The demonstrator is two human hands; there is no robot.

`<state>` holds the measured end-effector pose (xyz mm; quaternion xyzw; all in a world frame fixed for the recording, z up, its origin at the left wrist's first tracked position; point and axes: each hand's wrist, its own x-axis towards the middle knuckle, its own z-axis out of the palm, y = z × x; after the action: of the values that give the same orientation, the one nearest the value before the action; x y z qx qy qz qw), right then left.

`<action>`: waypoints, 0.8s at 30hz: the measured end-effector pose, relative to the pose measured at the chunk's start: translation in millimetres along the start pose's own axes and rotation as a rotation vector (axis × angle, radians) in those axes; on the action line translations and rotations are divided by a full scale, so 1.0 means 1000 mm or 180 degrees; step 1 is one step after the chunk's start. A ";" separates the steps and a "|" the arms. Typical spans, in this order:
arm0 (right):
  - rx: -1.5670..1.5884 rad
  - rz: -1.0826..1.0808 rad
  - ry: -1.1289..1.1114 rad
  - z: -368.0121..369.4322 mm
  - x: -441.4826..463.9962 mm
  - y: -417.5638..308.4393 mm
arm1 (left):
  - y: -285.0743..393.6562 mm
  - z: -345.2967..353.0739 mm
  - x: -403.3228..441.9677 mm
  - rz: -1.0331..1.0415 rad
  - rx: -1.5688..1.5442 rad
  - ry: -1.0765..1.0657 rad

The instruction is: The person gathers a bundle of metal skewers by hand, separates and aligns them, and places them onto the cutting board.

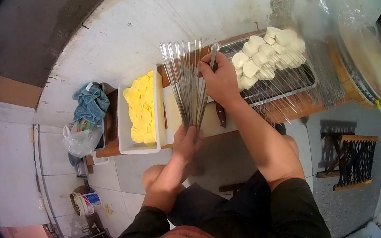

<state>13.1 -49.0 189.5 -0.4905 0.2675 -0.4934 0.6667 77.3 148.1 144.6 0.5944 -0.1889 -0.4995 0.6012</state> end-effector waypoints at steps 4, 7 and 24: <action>0.0018 -0.0054 -0.0016 0.001 0.000 -0.003 | -0.003 0.001 0.000 0.0003 -0.0073 0.0105; 0.0120 -0.0003 -0.0034 0.001 0.000 -0.002 | -0.001 -0.003 0.001 0.0028 -0.0006 -0.0128; -0.0085 0.0049 0.0035 0.002 -0.003 -0.007 | 0.000 -0.003 0.000 0.0159 0.0045 -0.0208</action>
<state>11.1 -45.9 196.3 -0.4946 0.2815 -0.4873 0.6623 80.2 150.0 144.3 0.5771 -0.2268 -0.5021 0.6028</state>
